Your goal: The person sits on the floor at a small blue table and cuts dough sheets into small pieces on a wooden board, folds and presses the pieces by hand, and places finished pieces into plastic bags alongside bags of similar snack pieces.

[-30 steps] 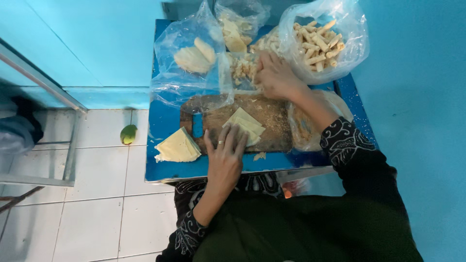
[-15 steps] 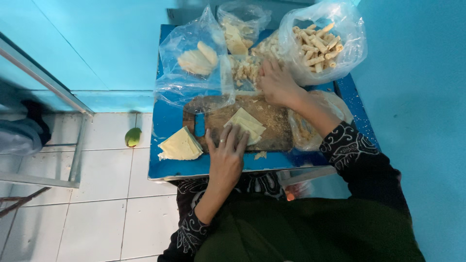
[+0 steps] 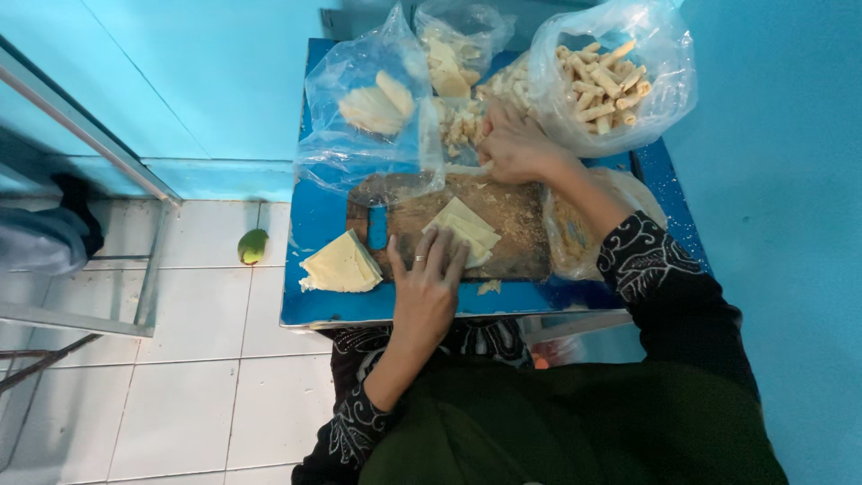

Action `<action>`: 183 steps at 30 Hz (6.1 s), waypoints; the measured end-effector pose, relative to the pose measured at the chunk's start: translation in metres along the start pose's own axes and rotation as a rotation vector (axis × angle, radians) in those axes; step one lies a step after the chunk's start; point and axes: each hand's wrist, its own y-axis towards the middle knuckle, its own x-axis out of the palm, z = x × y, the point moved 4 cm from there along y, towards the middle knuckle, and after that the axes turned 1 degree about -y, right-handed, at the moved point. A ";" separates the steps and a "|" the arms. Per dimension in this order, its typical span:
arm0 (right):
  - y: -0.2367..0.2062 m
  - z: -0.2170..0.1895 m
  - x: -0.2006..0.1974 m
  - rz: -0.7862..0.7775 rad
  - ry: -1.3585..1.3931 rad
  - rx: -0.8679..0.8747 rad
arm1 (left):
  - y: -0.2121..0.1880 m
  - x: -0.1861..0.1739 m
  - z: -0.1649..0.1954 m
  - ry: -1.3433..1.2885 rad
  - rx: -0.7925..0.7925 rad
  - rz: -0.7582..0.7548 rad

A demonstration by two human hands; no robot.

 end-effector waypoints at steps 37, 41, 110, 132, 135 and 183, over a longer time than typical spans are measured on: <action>-0.007 0.024 -0.001 0.172 0.534 0.076 | -0.001 0.002 0.000 0.011 -0.004 -0.010; -0.013 0.018 -0.005 0.166 0.678 0.119 | -0.001 0.004 -0.001 -0.001 -0.021 -0.016; -0.118 -0.076 0.015 0.555 -0.227 -0.570 | 0.002 -0.009 0.002 -0.012 -0.028 -0.010; -0.066 -0.014 0.002 0.414 -0.084 -0.126 | 0.000 -0.008 0.005 0.065 0.004 0.000; -0.053 -0.012 0.005 0.325 -0.156 -0.101 | 0.003 -0.008 0.006 0.082 0.025 0.014; -0.106 -0.054 0.031 0.652 -0.458 -0.356 | -0.003 -0.007 0.000 -0.096 -0.105 0.159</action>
